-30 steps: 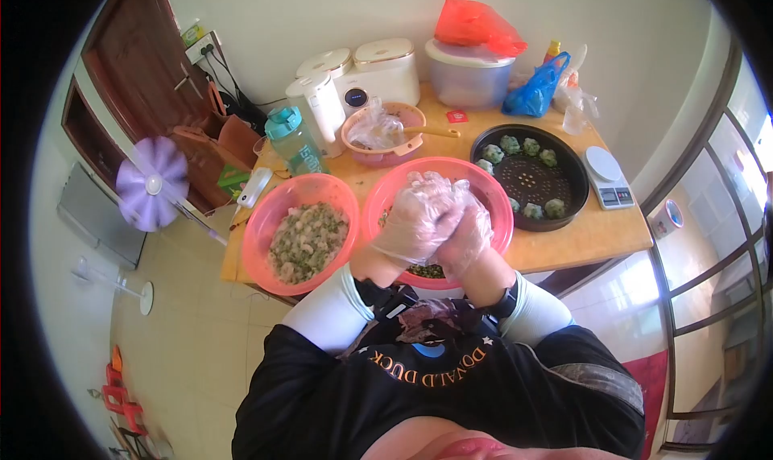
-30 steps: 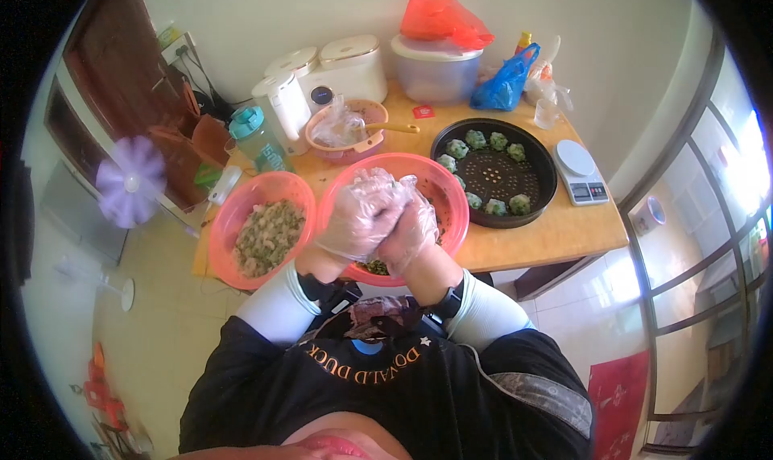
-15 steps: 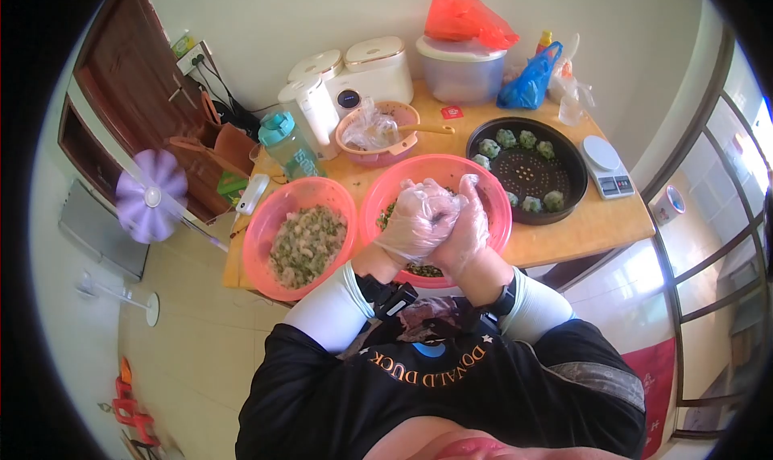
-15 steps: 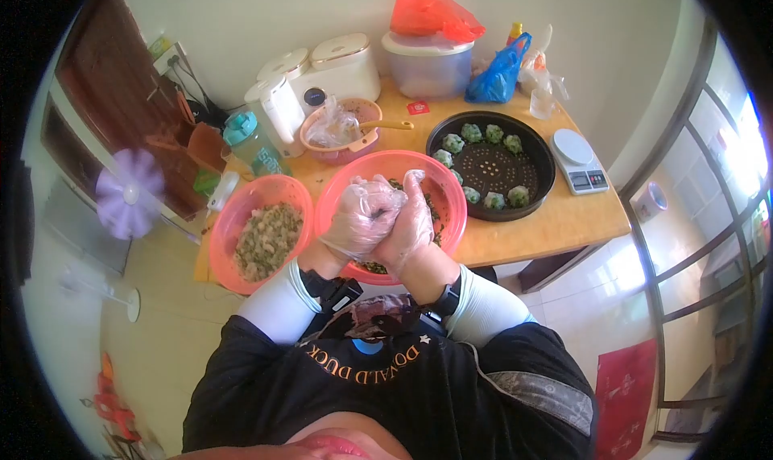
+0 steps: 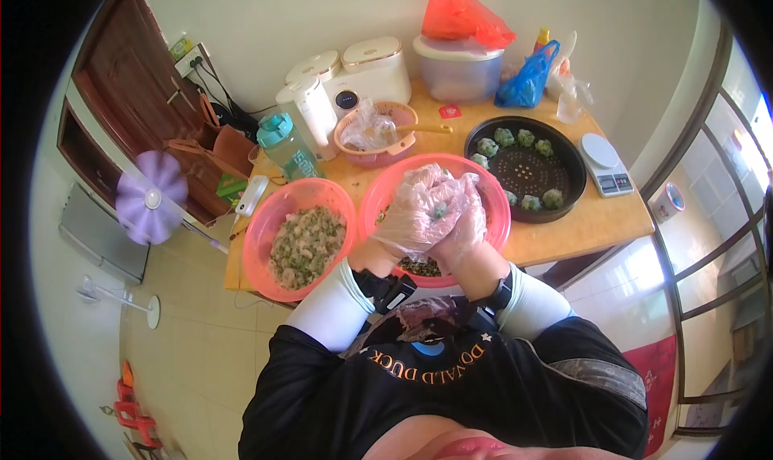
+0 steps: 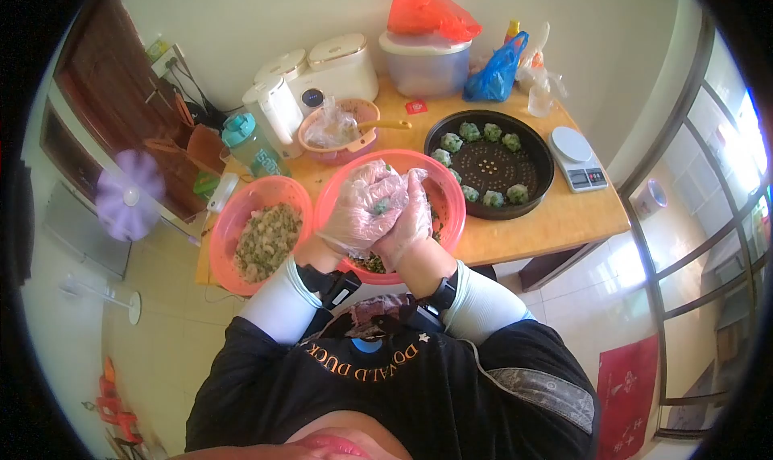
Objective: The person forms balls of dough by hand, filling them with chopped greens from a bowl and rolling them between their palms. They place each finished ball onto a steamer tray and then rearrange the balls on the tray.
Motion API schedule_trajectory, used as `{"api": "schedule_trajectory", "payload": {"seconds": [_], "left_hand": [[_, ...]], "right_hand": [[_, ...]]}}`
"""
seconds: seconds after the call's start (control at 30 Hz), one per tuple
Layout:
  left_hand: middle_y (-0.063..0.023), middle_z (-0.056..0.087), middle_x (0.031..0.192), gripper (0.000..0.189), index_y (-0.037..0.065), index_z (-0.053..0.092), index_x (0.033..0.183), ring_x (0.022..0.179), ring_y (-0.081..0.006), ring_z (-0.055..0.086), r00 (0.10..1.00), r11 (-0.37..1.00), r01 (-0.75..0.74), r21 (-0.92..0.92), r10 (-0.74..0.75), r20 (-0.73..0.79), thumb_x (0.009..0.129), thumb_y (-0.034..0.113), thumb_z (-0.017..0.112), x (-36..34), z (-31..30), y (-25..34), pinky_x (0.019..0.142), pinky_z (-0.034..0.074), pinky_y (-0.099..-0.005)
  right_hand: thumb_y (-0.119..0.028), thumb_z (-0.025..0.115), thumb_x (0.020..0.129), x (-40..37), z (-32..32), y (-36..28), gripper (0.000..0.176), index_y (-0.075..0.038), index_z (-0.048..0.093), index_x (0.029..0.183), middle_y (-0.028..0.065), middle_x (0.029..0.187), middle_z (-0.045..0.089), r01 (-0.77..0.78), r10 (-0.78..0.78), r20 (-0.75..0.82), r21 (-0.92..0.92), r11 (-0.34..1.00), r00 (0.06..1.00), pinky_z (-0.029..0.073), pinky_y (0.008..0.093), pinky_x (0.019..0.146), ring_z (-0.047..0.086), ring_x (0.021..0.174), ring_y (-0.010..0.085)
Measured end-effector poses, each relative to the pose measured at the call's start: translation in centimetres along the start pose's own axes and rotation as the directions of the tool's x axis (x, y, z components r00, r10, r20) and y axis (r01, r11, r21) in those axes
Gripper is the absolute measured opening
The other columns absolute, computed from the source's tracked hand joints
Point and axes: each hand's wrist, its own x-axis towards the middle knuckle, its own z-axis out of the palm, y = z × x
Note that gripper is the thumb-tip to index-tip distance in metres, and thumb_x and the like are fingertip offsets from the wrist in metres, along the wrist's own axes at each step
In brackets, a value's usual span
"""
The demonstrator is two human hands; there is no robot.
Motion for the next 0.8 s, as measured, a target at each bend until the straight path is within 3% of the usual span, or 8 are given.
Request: {"api": "schedule_trajectory", "payload": {"seconds": [0.1, 0.2, 0.27, 0.4, 0.53, 0.67, 0.73, 0.8], "left_hand": [[-0.0169, 0.064, 0.11, 0.039, 0.005, 0.069, 0.113, 0.114, -0.0394, 0.056, 0.993, 0.97, -0.118, 0.211, 0.119, 0.007, 0.082, 0.029, 0.074, 0.8, -0.8, 0.5, 0.099, 0.042, -0.0515], [-0.0183, 0.062, 0.121, 0.059, 0.006, 0.065, 0.124, 0.125, -0.0433, 0.048, 0.99, 0.909, -0.02, 0.416, 0.076, -0.118, 0.083, 0.046, 0.072, 0.3, -1.0, 0.6, 0.109, 0.031, -0.0563], [-0.0197, 0.061, 0.122, 0.079, 0.009, 0.061, 0.132, 0.128, -0.045, 0.047, 0.999, 0.876, -0.048, 0.481, 0.047, 0.014, 0.079, 0.067, 0.064, -0.2, -0.8, -0.4, 0.112, 0.024, -0.0609], [-0.0213, 0.054, 0.134, 0.082, 0.007, 0.053, 0.14, 0.135, -0.0447, 0.04, 0.993, 0.809, -0.039, 0.587, -0.033, 0.112, 0.082, 0.065, 0.062, -0.8, -1.2, 0.3, 0.114, 0.021, -0.0612], [-0.0172, 0.046, 0.144, 0.077, 0.004, 0.045, 0.143, 0.138, -0.0383, 0.036, 0.972, 0.983, 0.181, 0.007, -0.178, -0.153, 0.092, 0.061, 0.052, -1.6, -1.1, 1.1, 0.115, 0.025, -0.0523], [-0.01, 0.054, 0.136, 0.058, 0.007, 0.055, 0.129, 0.125, -0.0251, 0.049, 0.876, 0.247, 0.087, -0.965, -0.48, -0.043, 0.101, 0.057, 0.041, -3.1, 1.6, 0.1, 0.112, 0.035, -0.0411], [-0.0048, 0.062, 0.118, 0.046, 0.01, 0.06, 0.116, 0.108, -0.0191, 0.06, 0.65, -0.233, 0.001, -0.973, -0.739, 0.178, 0.105, 0.05, 0.041, -2.1, 1.6, 2.0, 0.1, 0.048, -0.0365], [-0.004, 0.063, 0.116, 0.046, 0.012, 0.061, 0.115, 0.108, -0.0196, 0.06, 0.614, -0.257, -0.05, -0.965, -0.77, 0.173, 0.106, 0.05, 0.036, -2.9, 2.1, 1.4, 0.1, 0.048, -0.0371]], "right_hand": [[-0.055, 0.038, 0.102, -0.1, 0.4, -0.2, 0.054, -0.01, 0.053, 0.129, 0.0122, 0.13, 0.058, -0.063, 0.037, 0.134, 0.197, 0.978, 0.99, 0.043, 0.0526, 0.104, 0.059, 0.115, 0.0335], [-0.045, 0.041, 0.103, -1.2, 2.3, -0.1, 0.043, -0.011, 0.054, 0.126, 0.0109, 0.127, 0.06, -0.085, 0.06, -0.174, -0.141, 0.986, 0.983, 0.046, 0.0502, 0.102, 0.061, 0.112, 0.0318], [-0.036, 0.043, 0.103, -0.4, 1.1, 0.0, 0.036, -0.011, 0.054, 0.125, 0.0094, 0.123, 0.061, -0.104, 0.109, 0.045, -0.101, 0.989, 0.993, 0.049, 0.0469, 0.098, 0.062, 0.11, 0.0298], [-0.029, 0.048, 0.101, -0.3, 0.4, 0.0, 0.03, -0.007, 0.056, 0.121, 0.0111, 0.116, 0.063, -0.133, 0.135, 0.005, -0.102, 0.986, 0.991, 0.052, 0.044, 0.096, 0.063, 0.106, 0.0289], [-0.024, 0.053, 0.098, -0.2, 1.7, 0.2, 0.028, -0.003, 0.057, 0.116, 0.0125, 0.105, 0.064, -0.006, 0.006, -0.028, -0.004, 1.0, 1.0, 0.052, 0.0437, 0.096, 0.063, 0.103, 0.0301], [-0.022, 0.056, 0.096, 0.1, 3.0, 0.8, 0.027, -0.004, 0.056, 0.116, 0.0099, 0.1, 0.062, 0.067, -0.063, 0.133, -0.022, 0.998, 0.989, 0.052, 0.0413, 0.092, 0.061, 0.1, 0.0289], [-0.023, 0.061, 0.098, -0.1, 4.6, 1.5, 0.025, 0.0, 0.064, 0.106, 0.0065, 0.097, 0.066, 0.039, -0.02, 0.058, -0.35, 0.936, 0.998, 0.049, 0.0316, 0.087, 0.063, 0.093, 0.02], [-0.023, 0.061, 0.098, -0.5, 4.3, 1.7, 0.026, 0.001, 0.066, 0.108, 0.0054, 0.097, 0.067, 0.175, -0.091, 0.155, -0.719, 0.672, 0.984, 0.048, 0.0314, 0.088, 0.063, 0.093, 0.0187]]}}
